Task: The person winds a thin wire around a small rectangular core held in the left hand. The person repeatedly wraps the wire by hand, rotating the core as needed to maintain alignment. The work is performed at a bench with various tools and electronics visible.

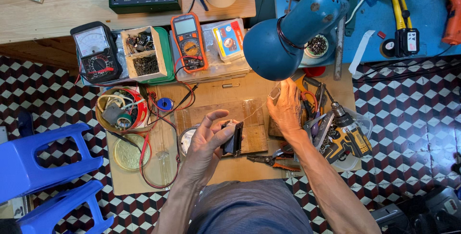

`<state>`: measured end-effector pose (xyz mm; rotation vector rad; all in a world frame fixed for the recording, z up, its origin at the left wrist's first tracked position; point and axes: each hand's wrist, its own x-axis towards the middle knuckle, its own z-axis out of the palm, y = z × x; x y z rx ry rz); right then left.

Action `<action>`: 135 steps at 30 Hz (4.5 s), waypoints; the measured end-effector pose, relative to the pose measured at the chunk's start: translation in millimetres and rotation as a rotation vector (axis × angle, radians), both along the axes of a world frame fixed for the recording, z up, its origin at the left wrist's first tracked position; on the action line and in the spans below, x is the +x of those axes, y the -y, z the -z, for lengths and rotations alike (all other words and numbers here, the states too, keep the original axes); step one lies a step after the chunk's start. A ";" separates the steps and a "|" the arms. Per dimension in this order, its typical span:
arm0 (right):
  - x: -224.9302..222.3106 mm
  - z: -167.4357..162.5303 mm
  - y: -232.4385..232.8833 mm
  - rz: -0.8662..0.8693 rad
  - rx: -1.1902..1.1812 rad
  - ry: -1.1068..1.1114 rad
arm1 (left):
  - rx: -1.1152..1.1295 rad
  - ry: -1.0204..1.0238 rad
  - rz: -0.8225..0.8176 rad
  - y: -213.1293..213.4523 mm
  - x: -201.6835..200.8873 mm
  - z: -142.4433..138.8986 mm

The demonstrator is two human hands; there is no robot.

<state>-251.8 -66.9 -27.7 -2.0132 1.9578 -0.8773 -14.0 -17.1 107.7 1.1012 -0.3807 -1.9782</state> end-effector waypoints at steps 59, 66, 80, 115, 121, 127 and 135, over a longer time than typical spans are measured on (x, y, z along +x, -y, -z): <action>42.2 -151.8 -43.5 -0.330 0.820 0.784 | -0.433 0.342 0.305 -19.4 30.6 -14.3; 38.4 -166.4 -47.8 -0.287 0.981 0.664 | -0.547 0.396 0.362 -4.0 35.3 -10.8; 37.5 -120.0 -20.7 -0.134 0.512 0.909 | -0.504 0.241 0.281 32.0 5.6 29.3; 16.7 -41.0 1.8 0.013 0.596 1.133 | -0.142 0.086 0.286 64.3 -12.8 79.6; 28.9 -47.2 -14.0 0.100 0.555 0.949 | -0.094 0.051 0.102 92.9 -20.5 89.7; 32.9 -66.4 -22.8 -0.009 0.450 0.792 | -0.061 0.079 0.082 103.0 -25.1 97.1; 31.0 -75.0 -25.7 0.054 0.539 0.816 | -0.076 0.104 0.076 100.0 -33.0 98.9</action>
